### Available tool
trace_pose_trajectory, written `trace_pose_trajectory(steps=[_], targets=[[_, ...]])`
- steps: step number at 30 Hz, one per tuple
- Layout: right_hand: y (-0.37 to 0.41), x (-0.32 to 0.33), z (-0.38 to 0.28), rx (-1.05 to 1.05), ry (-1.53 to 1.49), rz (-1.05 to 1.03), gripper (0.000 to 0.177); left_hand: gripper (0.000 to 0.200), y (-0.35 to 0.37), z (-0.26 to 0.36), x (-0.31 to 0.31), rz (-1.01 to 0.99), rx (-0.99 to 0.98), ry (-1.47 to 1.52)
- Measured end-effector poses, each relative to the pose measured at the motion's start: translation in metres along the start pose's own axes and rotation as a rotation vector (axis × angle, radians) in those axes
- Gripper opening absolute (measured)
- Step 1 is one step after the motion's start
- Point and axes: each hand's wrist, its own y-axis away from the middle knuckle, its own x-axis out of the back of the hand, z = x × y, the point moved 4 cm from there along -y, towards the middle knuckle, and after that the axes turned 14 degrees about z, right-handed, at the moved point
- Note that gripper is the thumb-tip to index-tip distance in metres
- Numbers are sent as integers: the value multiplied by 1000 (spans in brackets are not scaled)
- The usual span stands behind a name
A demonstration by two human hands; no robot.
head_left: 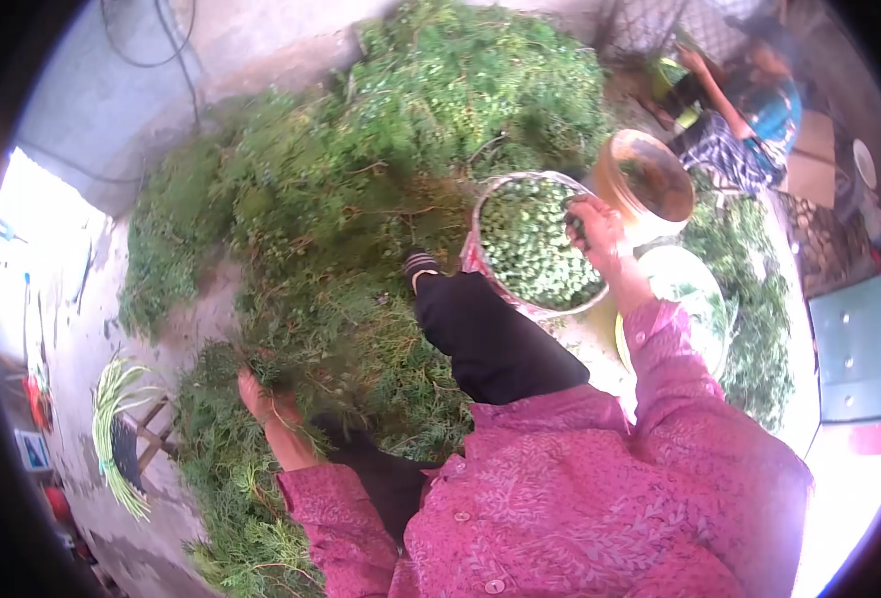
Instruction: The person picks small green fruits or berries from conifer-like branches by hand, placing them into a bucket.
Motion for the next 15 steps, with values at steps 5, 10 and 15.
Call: trace_pose_trajectory(steps=[5, 10, 15], targets=[[-39, 84, 20, 18, 227, 108, 19, 32, 70, -11, -33, 97, -13, -179], [-49, 97, 28, -316, 169, 37, 57, 21, 75, -17, 9, -27, 51, -130], [-20, 99, 7, -230, 68, -142, 77, 23, 87, -16, 49, -243, 140, 182]])
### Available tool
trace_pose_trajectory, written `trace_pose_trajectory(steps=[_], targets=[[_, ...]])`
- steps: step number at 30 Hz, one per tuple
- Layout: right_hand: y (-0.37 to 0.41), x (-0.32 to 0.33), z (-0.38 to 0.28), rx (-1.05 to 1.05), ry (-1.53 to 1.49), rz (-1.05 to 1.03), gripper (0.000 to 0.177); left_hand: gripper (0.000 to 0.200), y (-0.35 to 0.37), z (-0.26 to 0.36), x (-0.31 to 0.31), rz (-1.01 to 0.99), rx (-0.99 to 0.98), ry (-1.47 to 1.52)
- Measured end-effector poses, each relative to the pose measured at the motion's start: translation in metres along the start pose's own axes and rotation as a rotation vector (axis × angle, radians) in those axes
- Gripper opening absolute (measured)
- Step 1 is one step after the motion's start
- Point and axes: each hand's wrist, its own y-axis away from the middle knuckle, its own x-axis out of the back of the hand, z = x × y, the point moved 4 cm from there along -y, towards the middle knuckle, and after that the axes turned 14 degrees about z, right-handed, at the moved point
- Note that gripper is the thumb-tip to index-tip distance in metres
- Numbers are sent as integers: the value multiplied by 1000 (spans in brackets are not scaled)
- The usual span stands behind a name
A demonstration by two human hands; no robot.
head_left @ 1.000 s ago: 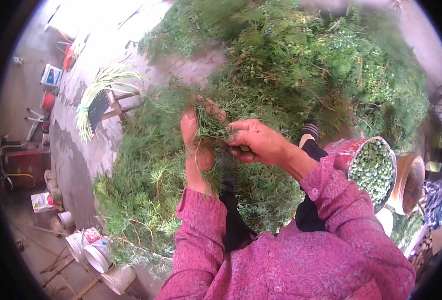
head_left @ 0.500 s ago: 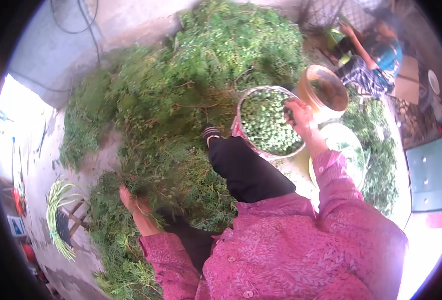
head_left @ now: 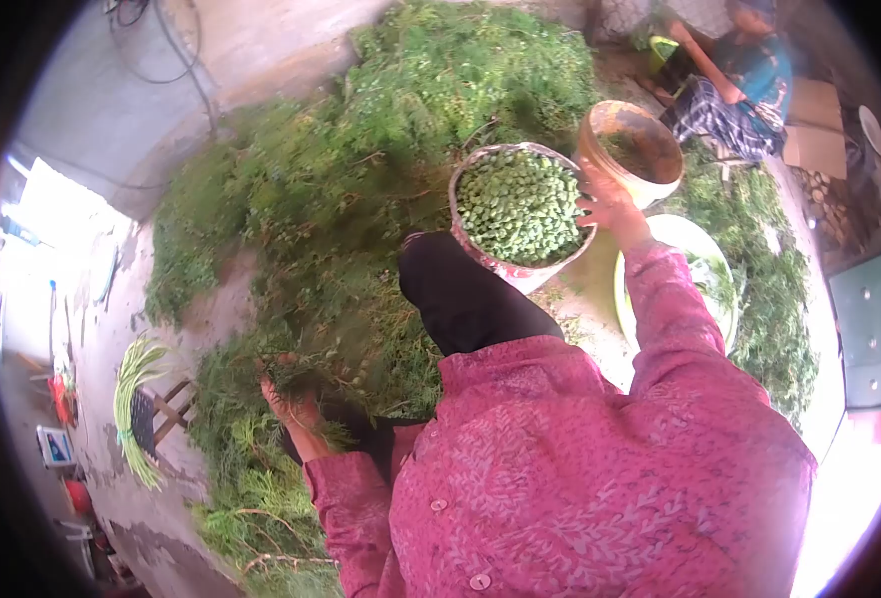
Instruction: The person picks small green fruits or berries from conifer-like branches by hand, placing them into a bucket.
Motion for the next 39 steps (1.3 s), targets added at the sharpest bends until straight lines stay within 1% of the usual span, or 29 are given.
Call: trace_pose_trajectory(steps=[1, 2, 3, 4, 5, 6, 7, 9, 10, 12, 13, 14, 15, 16, 17, 18, 19, 21, 22, 23, 25, 26, 27, 31, 33, 34, 36, 38, 39], targets=[[-4, -1, 1, 31, -123, 39, 70, 24, 10, -1, -1, 54, -36, -51], [-17, -5, 3, -34, -214, 64, 53, 25, 25, 2, 1, 124, -87, -101], [-42, -3, 13, -4, -426, -156, 37, 24, 54, 9, -33, 148, -80, 0], [3, -30, -5, -32, -426, -284, 25, 23, 76, 12, -73, 171, -84, 98], [21, -48, -10, -16, -384, -326, 23, 23, 79, 15, -89, 78, -222, 103], [37, -70, -9, 4, -295, -364, 23, 24, 78, 25, -100, -26, -346, 97], [50, -87, -6, 37, -210, -391, 23, 24, 67, 37, -95, -5, -387, 81], [79, -133, 8, 96, -90, -590, 26, 21, 49, 34, -94, -361, 13, 293], [108, -159, 9, 105, 23, -694, 29, 21, 59, 38, -107, -354, 1, 283], [159, -199, 17, 103, 149, -858, 34, 20, 80, 44, -136, 128, -215, 216], [175, -217, 22, 234, 256, -988, 38, 20, 85, 45, -142, 128, -223, 211], [190, -232, 30, 367, 362, -1114, 43, 22, 90, 44, -152, -29, -135, 357], [202, -244, 39, 362, 351, -1169, 48, 24, 95, 45, -158, -188, -45, 501], [214, -253, 47, 356, 338, -1225, 53, 24, 96, 47, -157, -185, -53, 493], [224, -260, 53, 354, 331, -1234, 53, 26, 97, 48, -159, -301, -5, 478], [235, -266, 61, 249, 291, -1330, 53, 27, 98, 48, -160, -417, 45, 461], [246, -268, 66, 141, 250, -1423, 53, 27, 95, 50, -157, -414, 39, 454], [261, -268, 67, 102, 215, -1443, 51, 32, 95, 52, -156, -552, 81, 421], [266, -266, 68, 64, 185, -1454, 49, 32, 96, 53, -154, -548, 77, 414], [269, -264, 70, 62, 180, -1461, 49, 37, 98, 53, -153, -507, 88, 429], [269, -263, 73, 40, 141, -1408, 36, 43, 104, 49, -157, -469, 96, 438], [267, -262, 74, 41, 137, -1411, 36, 51, 107, 44, -157, -377, 12, 428], [263, -262, 73, 94, 92, -1382, 29, 60, 110, 40, -157, -284, -70, 418], [252, -253, 57, 278, 43, -1263, 16, 72, 117, 31, -161, -371, -92, 214], [242, -251, 57, 322, 25, -1252, 16, 76, 115, 28, -154, -91, -94, 5], [239, -251, 56, 367, 7, -1242, 18, 76, 119, 28, -157, -91, -95, 5], [237, -247, 49, 416, 22, -1245, 18, 77, 128, 23, -155, 129, -35, -33], [236, -247, 45, 467, 37, -1243, 19, 74, 137, 22, -152, 80, -66, -124], [237, -247, 44, 629, 57, -1234, 20, 72, 141, 22, -151, 33, -99, -213]])
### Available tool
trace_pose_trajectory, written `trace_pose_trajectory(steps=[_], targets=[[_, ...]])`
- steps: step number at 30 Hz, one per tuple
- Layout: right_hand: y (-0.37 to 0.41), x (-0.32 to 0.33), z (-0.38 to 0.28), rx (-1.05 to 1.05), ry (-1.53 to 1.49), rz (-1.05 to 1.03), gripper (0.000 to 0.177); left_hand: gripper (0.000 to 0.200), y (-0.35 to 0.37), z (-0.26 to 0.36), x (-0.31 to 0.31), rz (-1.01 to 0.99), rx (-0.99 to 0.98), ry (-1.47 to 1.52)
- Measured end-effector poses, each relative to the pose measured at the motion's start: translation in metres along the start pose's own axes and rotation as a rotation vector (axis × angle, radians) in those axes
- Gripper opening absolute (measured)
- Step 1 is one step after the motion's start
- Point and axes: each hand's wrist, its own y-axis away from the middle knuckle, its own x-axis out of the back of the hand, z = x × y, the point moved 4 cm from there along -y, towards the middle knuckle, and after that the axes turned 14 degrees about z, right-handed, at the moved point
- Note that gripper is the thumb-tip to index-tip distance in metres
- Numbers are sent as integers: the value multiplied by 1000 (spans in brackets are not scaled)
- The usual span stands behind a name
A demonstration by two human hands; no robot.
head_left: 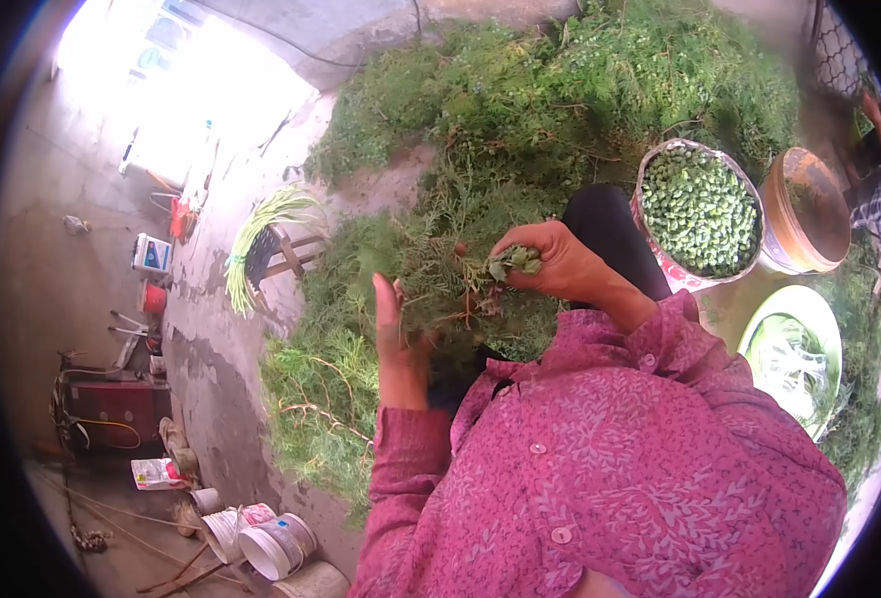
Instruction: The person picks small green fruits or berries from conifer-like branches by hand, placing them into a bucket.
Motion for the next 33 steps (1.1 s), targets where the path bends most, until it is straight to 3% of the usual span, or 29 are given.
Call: trace_pose_trajectory(steps=[1, 4, 6, 11, 14, 16, 17, 19, 22, 24, 30, 33], targets=[[0, -1, -2, 109, 102, -13, 22, 72, 0, -3, 7, 6, 2, 4], [0, -10, 3, 57, 83, -100, 17, 60, 1, -16, 32, 1, 111, -72], [0, -16, 2, 17, 49, -137, 17, 48, 0, -22, 35, 23, 230, 4], [0, -18, 5, -47, 43, -183, 15, 31, 3, -37, 31, 104, 319, 123], [1, -19, 12, -139, -15, -238, 24, 23, 1, -41, 34, 191, 347, 134], [1, -14, 16, -269, -152, -134, 41, 22, 3, -31, 34, 239, 238, 124], [1, -10, 14, -268, -155, -139, 41, 21, 4, -26, 33, 253, 226, 156], [-5, 14, 4, -122, 91, 12, 58, 25, 5, -19, 50, 257, 177, 130], [-5, 27, -4, -151, 98, 95, 62, 22, 12, -8, 53, 282, 119, 124], [-4, 20, -14, -98, 101, 95, 61, 23, 14, -7, 53, 316, 121, 122], [3, -20, -37, 434, 310, -20, 49, 25, 14, -13, 45, 325, 83, 76], [3, -21, -33, 364, 318, -36, 37, 24, 16, -12, 44, 338, 78, 59]])
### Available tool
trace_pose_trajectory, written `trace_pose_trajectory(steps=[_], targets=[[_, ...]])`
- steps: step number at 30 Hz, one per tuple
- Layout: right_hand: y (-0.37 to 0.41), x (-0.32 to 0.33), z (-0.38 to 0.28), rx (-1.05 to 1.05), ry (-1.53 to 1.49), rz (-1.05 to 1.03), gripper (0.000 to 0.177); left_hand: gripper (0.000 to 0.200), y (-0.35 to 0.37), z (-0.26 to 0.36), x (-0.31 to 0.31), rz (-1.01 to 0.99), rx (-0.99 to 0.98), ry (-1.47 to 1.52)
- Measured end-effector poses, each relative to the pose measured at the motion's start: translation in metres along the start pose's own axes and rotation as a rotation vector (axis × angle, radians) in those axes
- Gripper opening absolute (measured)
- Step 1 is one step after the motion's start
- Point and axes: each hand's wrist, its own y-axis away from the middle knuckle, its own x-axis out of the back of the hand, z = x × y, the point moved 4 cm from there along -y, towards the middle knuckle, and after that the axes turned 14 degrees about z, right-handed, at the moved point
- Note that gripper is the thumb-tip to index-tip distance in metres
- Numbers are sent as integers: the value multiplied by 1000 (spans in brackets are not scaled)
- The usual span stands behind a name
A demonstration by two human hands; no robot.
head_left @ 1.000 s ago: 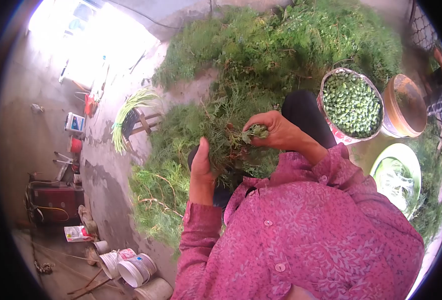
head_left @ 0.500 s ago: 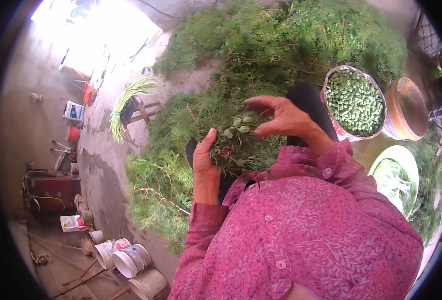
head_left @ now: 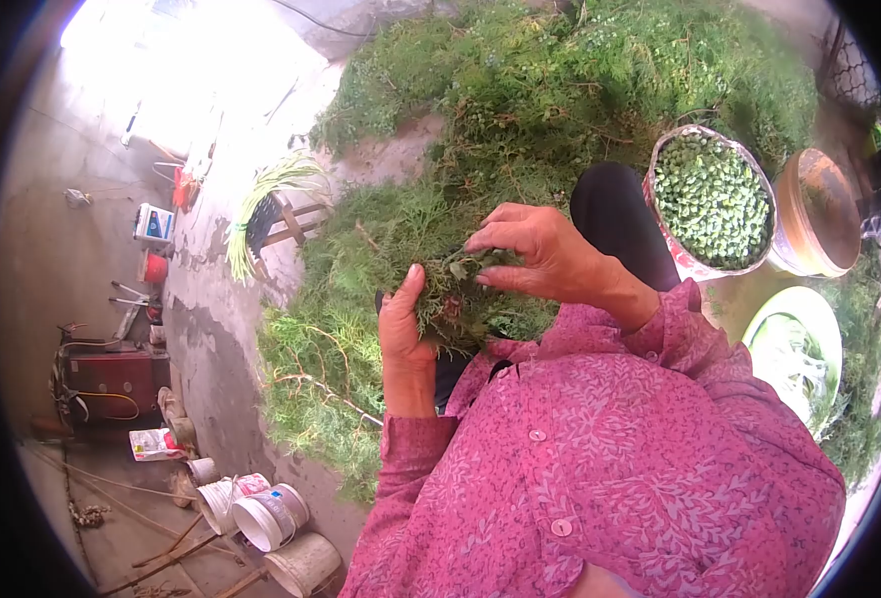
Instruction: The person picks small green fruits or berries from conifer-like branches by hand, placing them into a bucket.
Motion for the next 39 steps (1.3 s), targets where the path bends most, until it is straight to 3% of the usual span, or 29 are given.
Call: trace_pose_trajectory(steps=[4, 6, 12, 20, 23, 26, 27, 29, 31, 33, 35, 37, 39], targets=[[5, -7, 11, -129, 50, -64, 28, 23, 8, 4, -1, 48, -98, -94], [10, -13, 16, -132, 60, -66, 28, 20, 18, 11, -8, 112, -277, -292], [13, -16, 13, -170, 23, -43, 25, 19, 15, 19, -5, 59, -498, -398], [22, -16, 9, -170, -47, 0, 21, 15, 13, 22, -3, 209, -439, -292], [25, -3, 14, -207, -66, 116, 17, 17, 7, 32, 13, 292, -454, -248], [31, 21, 28, -749, -430, 155, 16, 22, 11, 49, 24, 364, -433, -184], [31, 26, 34, -751, -433, 155, 16, 25, 14, 51, 27, 389, -427, -156], [36, 28, 51, -987, -701, 282, 12, 29, 14, 54, 30, 372, -446, -129], [32, 23, 54, -991, -691, 287, 12, 46, 14, 52, 32, 313, -391, -104], [25, 10, 45, -892, -753, 46, 14, 56, 25, 48, 26, 388, -397, -138], [17, 0, 35, -866, -699, 21, 16, 66, 28, 47, 28, 461, -405, -168], [13, -10, 33, -838, -645, -9, 18, 79, 23, 45, 33, 377, -411, -160], [9, -19, 32, -573, -539, -39, 22, 74, 23, 44, 35, 342, -403, -153]])
